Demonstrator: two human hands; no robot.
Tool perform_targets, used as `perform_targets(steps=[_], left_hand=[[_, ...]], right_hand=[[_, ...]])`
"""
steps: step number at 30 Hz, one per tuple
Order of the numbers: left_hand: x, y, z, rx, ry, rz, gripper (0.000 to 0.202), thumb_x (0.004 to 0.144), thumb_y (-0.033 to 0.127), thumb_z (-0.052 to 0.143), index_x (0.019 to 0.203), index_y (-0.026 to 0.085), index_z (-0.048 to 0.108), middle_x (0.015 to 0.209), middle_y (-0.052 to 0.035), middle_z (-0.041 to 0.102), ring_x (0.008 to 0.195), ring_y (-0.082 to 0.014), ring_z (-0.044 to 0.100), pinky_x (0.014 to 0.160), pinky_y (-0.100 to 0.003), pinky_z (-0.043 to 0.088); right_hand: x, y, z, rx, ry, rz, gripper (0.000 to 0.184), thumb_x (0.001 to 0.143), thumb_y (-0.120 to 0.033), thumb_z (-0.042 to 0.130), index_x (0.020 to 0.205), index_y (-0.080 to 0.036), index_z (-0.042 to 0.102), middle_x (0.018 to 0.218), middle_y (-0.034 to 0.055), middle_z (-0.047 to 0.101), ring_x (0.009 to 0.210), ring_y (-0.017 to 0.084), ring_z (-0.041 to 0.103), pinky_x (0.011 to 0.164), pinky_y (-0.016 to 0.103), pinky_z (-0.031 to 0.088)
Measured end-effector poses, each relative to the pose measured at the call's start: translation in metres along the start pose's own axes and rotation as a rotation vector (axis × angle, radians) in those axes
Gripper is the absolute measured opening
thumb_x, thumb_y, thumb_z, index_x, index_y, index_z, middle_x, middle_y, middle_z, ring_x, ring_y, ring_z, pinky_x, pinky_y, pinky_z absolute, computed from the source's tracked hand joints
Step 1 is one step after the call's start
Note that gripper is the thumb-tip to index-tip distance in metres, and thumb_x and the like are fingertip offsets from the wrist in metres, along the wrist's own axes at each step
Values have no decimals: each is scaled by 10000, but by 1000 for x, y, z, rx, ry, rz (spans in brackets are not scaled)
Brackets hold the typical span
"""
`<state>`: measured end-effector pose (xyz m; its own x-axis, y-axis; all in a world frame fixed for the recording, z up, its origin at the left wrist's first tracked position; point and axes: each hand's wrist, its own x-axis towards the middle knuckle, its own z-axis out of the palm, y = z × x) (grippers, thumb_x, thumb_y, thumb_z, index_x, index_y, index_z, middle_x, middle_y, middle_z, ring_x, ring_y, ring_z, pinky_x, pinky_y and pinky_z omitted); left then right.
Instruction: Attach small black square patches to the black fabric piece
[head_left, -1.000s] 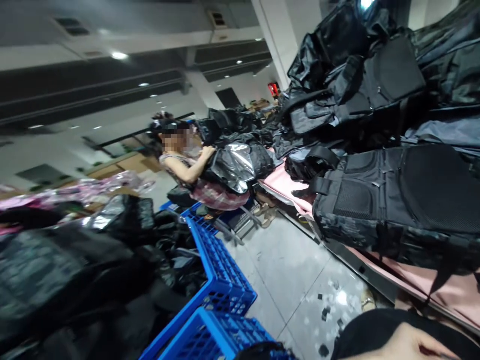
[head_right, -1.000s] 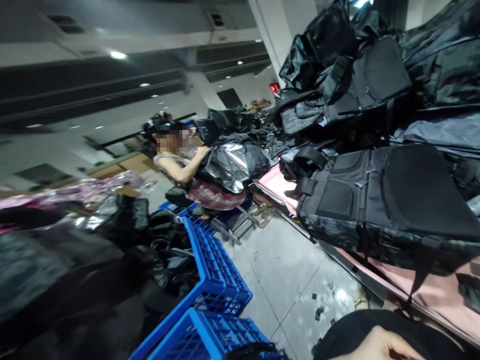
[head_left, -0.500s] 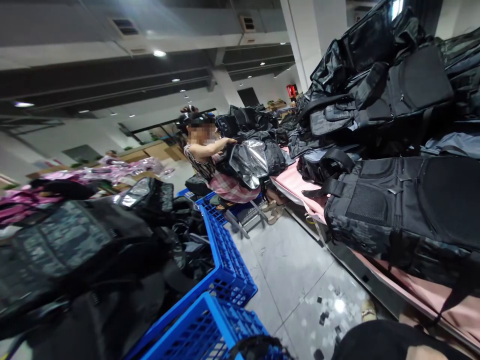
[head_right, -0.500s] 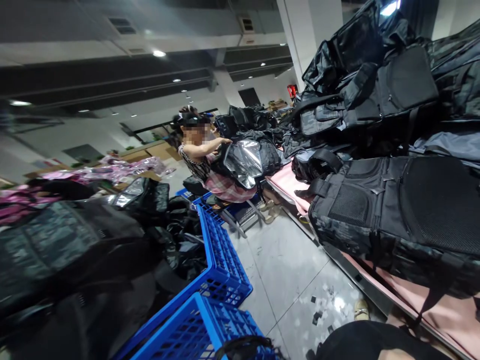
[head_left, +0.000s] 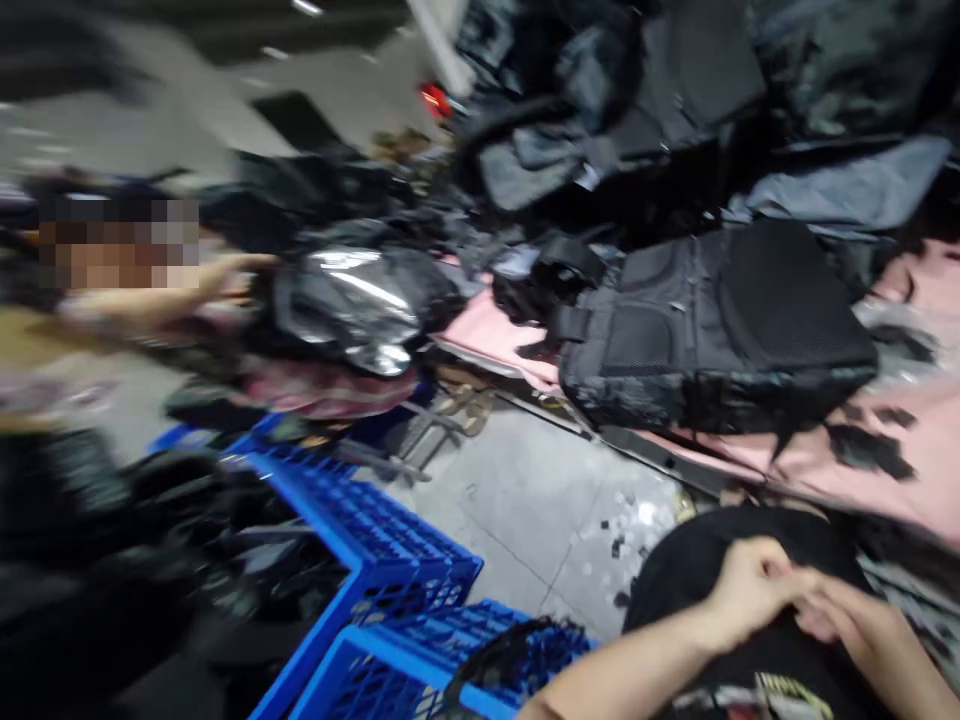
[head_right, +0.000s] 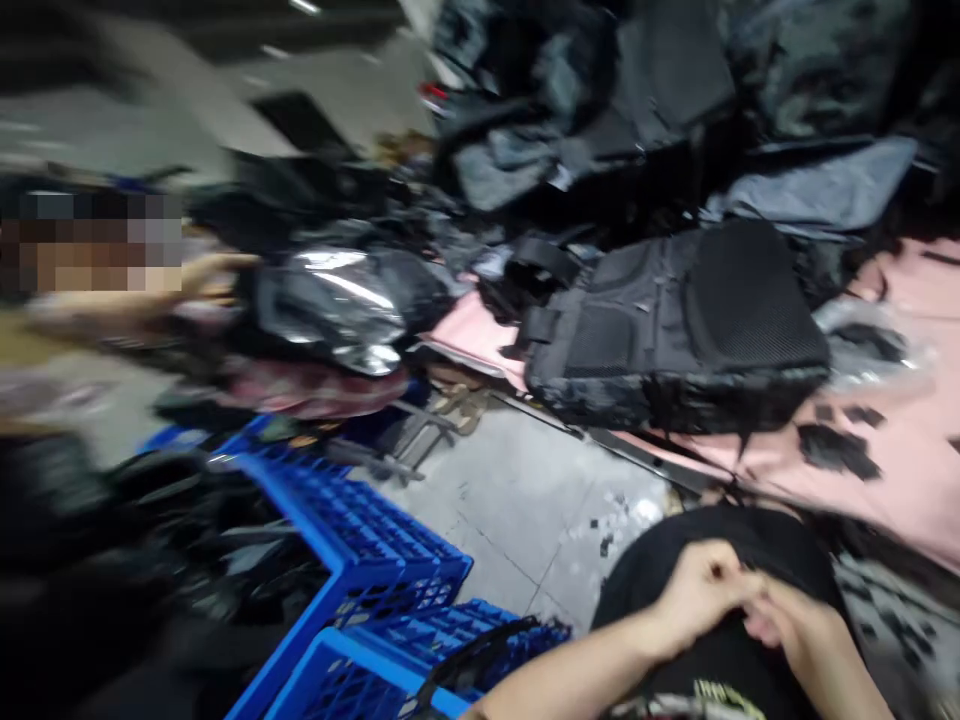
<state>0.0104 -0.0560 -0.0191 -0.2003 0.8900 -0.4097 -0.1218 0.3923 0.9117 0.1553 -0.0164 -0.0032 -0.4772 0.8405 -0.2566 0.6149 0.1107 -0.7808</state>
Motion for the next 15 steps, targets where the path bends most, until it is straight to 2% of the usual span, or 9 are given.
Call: perform_targets(steps=[1, 3, 5, 7, 9, 11, 15], left_hand=[[-2, 4, 0, -38, -32, -5, 326, 573, 440, 697, 574, 135, 579, 531, 14, 514, 508, -94, 452, 519, -229, 395], [-1, 10, -3, -94, -71, -47, 299, 620, 418, 669, 701, 132, 631, 557, -2, 565, 509, -109, 493, 523, -236, 408], [3, 13, -7, -63, -141, -74, 283, 645, 398, 655, 727, 127, 658, 575, -21, 596, 520, -116, 502, 535, -239, 412], [5, 13, -9, -22, -183, -93, 282, 659, 390, 647, 760, 129, 677, 573, -23, 601, 515, -113, 491, 533, -238, 405], [3, 11, -10, -11, -202, -96, 268, 664, 387, 648, 729, 128, 674, 554, -16, 586, 506, -105, 470, 529, -235, 390], [1, 11, -8, -55, -202, -96, 259, 655, 381, 658, 614, 127, 626, 519, -1, 547, 504, -99, 459, 531, -232, 375], [1, 12, -4, -115, -111, -95, 337, 620, 366, 681, 486, 143, 467, 475, 48, 426, 479, -65, 375, 492, -205, 300]], right_hand=[[1, 0, 0, 18, -79, -30, 226, 773, -362, 468, 851, -330, 678, 739, 33, 693, 664, 219, 661, 642, 313, 552], [3, -1, -2, 32, -127, -54, 310, 802, -303, 415, 984, -265, 662, 704, 46, 686, 598, 203, 649, 593, 300, 541], [6, -2, -4, 8, -82, -61, 341, 818, -254, 402, 1069, -229, 631, 741, 49, 691, 615, 190, 653, 622, 291, 531], [6, -3, -6, -41, -54, -94, 335, 809, -224, 433, 1084, -209, 623, 836, 67, 699, 724, 202, 664, 687, 299, 525], [5, -4, -5, -86, -57, -138, 330, 797, -211, 469, 1090, -200, 619, 929, 82, 694, 838, 219, 653, 755, 319, 515], [3, -5, -3, -95, -64, -166, 343, 797, -200, 480, 1117, -199, 604, 1000, 89, 680, 913, 225, 636, 811, 334, 502], [2, -5, 3, -12, -60, -116, 398, 769, -192, 536, 1165, -195, 574, 1035, 90, 663, 936, 225, 628, 845, 338, 499]])
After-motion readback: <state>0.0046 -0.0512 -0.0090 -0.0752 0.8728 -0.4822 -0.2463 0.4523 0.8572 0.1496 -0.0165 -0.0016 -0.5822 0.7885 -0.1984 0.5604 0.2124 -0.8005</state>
